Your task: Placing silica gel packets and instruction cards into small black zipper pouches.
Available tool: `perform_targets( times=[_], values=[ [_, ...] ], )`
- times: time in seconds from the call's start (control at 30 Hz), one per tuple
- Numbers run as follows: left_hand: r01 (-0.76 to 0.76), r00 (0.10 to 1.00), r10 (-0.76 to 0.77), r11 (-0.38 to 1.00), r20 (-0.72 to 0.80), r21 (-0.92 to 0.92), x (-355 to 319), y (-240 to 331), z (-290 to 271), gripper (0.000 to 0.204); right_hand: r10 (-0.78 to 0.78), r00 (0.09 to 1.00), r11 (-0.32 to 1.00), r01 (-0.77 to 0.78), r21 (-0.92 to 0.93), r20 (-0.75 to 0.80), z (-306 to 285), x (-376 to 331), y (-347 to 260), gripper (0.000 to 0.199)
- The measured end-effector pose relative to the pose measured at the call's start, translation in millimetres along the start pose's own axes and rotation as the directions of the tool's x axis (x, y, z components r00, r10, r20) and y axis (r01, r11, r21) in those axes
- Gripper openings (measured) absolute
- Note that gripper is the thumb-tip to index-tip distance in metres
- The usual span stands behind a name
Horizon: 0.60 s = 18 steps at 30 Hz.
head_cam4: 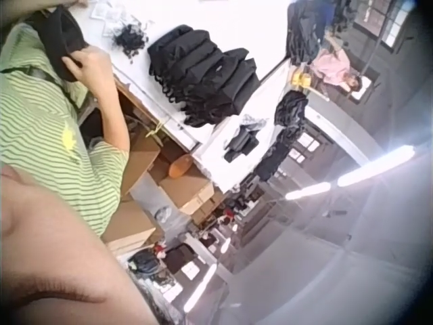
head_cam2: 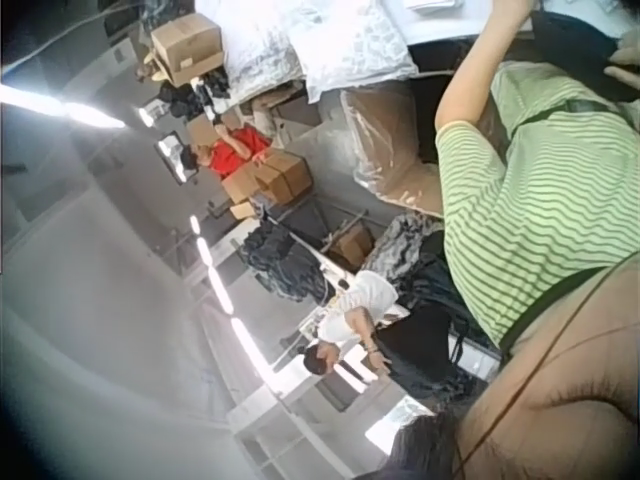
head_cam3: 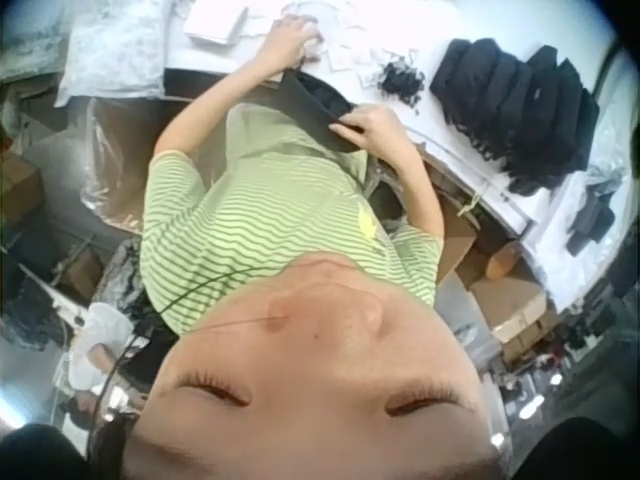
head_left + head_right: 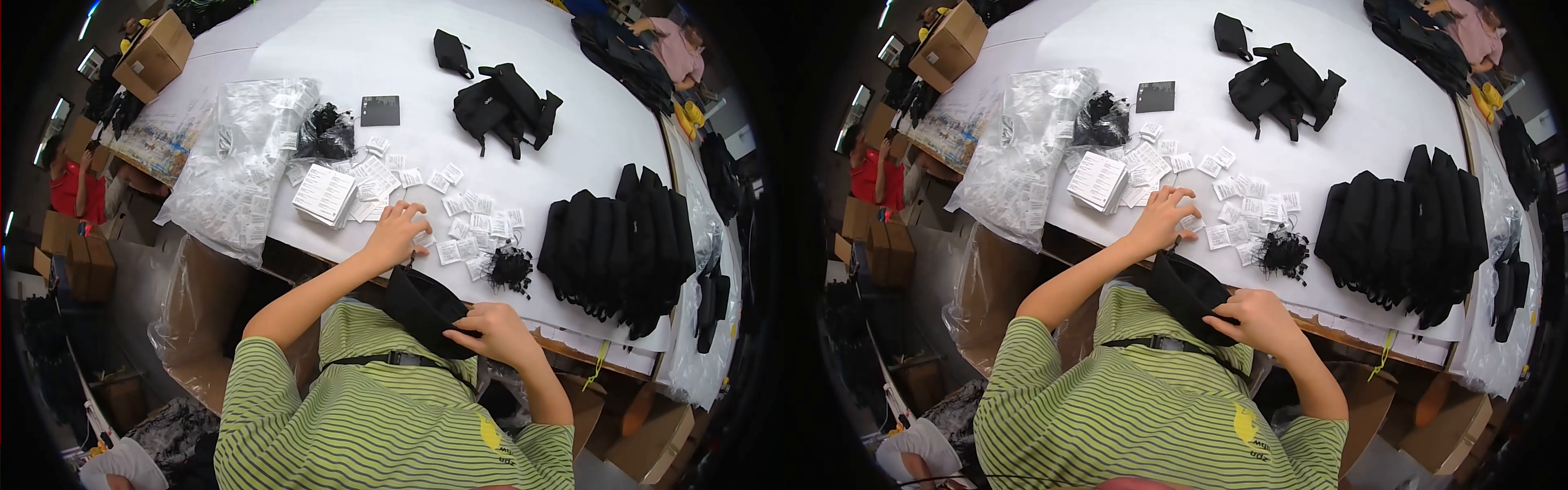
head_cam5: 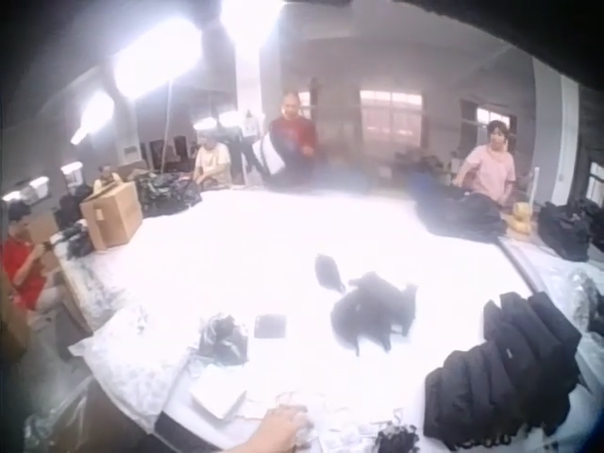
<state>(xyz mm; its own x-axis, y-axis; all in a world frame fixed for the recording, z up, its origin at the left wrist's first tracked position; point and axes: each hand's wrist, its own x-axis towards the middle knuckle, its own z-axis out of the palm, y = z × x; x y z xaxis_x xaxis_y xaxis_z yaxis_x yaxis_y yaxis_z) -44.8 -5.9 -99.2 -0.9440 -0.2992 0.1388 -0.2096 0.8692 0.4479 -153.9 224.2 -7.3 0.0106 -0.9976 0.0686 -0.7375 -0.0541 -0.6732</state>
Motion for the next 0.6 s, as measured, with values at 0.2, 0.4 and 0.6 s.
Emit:
perform_targets(
  times=[0.2, 0.4, 0.6],
  values=[
    [0.096, 0.995, -0.098, 0.983, -0.005, -0.158, 2.8, -8.2, 1.0, 0.022, 0.011, 1.000, 0.994, -0.013, -0.112, -0.011, -9.1, -3.4, -2.2, 0.017],
    [0.142, 0.948, -0.262, 0.855, -0.179, -0.498, 3.2, 22.6, -30.6, 0.014, -0.028, 0.999, 0.970, 0.017, -0.243, -0.045, -8.4, 2.7, 1.7, 0.020],
    [-0.148, 0.983, 0.090, 0.902, -0.158, -0.406, -18.6, 62.4, -59.7, 0.018, -0.147, 0.978, 0.909, 0.075, -0.409, -0.148, -18.6, 20.2, 0.0, 0.013]
  ],
)
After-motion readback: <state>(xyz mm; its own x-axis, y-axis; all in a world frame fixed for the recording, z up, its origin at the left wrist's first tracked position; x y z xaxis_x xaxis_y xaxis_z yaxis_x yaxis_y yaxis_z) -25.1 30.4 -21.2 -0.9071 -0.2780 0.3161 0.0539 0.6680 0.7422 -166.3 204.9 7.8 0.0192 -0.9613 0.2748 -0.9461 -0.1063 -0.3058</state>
